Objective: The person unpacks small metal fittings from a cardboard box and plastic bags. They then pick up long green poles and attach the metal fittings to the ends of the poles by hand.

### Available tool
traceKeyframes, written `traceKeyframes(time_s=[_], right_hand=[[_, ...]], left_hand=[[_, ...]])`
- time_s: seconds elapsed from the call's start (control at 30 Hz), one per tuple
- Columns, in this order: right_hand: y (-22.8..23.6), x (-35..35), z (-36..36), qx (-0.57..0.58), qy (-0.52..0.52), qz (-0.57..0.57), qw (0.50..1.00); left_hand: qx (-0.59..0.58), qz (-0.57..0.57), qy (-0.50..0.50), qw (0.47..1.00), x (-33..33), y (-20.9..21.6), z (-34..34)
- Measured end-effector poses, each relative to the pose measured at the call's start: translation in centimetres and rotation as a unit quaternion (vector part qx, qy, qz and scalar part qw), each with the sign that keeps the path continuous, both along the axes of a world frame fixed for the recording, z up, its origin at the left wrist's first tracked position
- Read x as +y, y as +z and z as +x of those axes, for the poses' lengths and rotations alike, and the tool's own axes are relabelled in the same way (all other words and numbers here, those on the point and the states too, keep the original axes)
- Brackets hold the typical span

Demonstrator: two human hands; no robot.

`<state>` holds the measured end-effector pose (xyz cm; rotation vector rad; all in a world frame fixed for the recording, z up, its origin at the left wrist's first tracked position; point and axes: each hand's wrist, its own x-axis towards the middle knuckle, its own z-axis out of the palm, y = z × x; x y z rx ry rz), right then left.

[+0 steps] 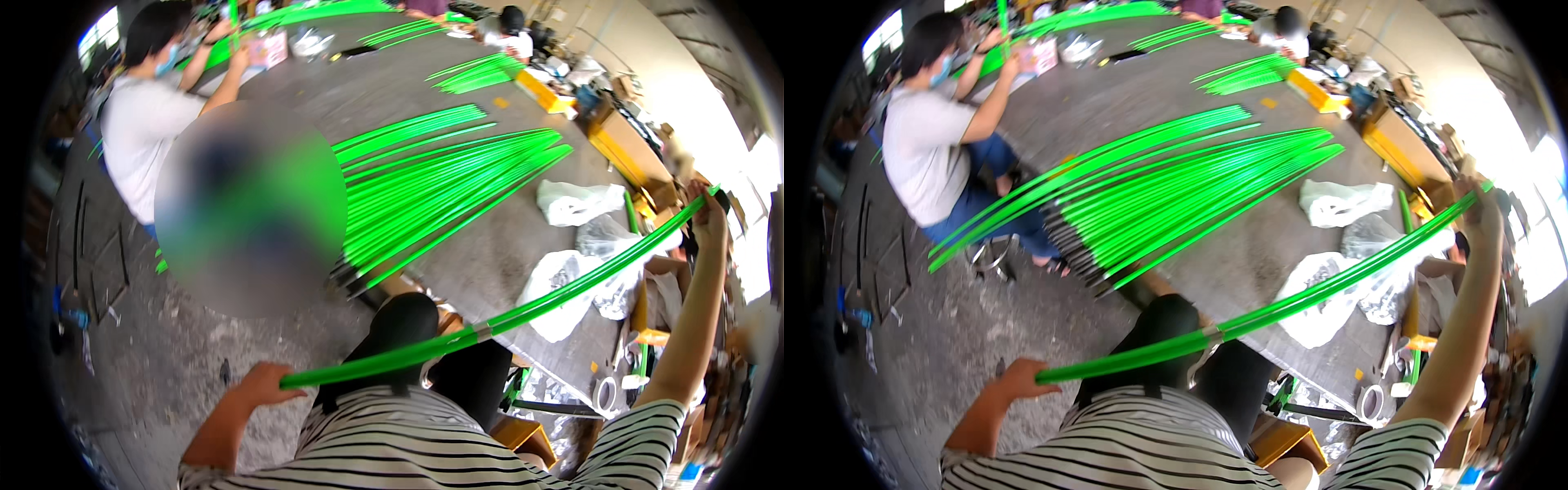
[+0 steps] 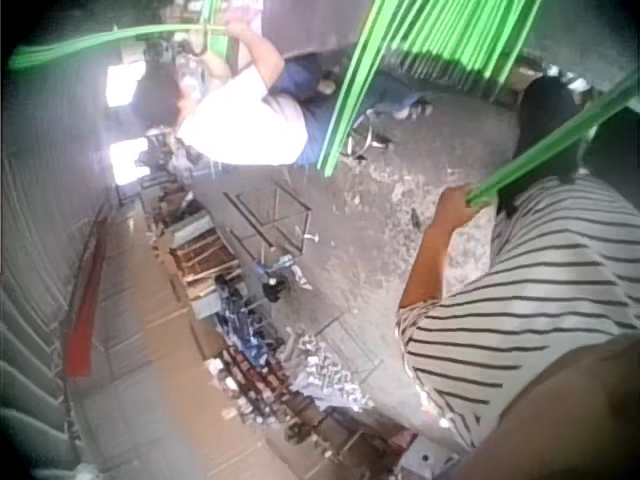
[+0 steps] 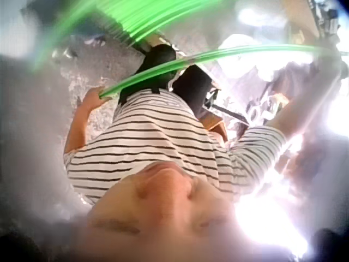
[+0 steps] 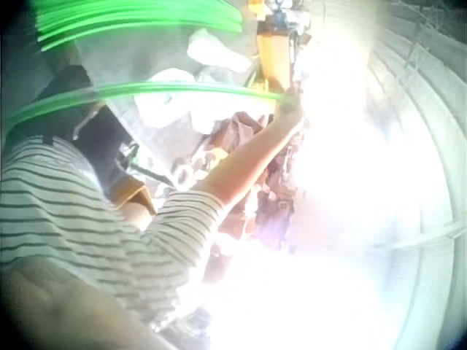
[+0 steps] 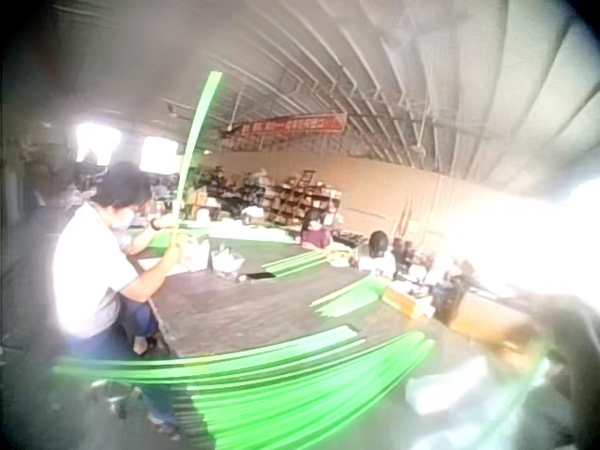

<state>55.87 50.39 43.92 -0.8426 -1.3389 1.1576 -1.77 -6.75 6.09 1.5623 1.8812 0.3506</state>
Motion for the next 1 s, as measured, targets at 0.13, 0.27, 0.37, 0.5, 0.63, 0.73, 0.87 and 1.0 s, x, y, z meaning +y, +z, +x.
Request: traceKeyframes(time_s=[0.13,0.27,0.37,0.5,0.63,0.73,0.87,1.0], right_hand=[[-3.6,-2.8,1.3,0.045,-0.015,-0.004,0.999],[-9.7,-10.6,-13.1,-0.162,0.014,0.005,0.987],[-17.0,-11.4,-15.4,-0.513,0.042,0.328,0.792],[-21.8,-14.6,-20.4,-0.709,0.045,0.337,0.618],[-21.8,-17.3,-20.6,-0.576,0.063,0.374,0.724],[-21.8,-20.1,-19.5,-0.478,0.065,0.38,0.789],[-23.3,-22.7,-19.7,-0.384,0.08,0.379,0.838],[-25.5,-22.9,-20.3,-0.344,0.074,0.4,0.846]], left_hand=[[-0.026,0.038,0.018,0.999,-0.6,0.3,1.8],[-0.039,0.038,0.073,0.996,2.5,7.1,3.6],[-0.025,0.043,0.048,0.998,9.2,10.6,4.5],[-0.115,0.017,0.047,0.992,17.9,12.9,6.0],[-0.181,-0.102,0.084,0.975,24.6,13.4,8.3],[-0.129,-0.106,0.051,0.985,28.3,11.2,9.7],[-0.062,-0.093,0.036,0.993,30.7,11.4,11.9],[0.156,0.121,-0.073,0.978,32.1,8.9,12.4]])
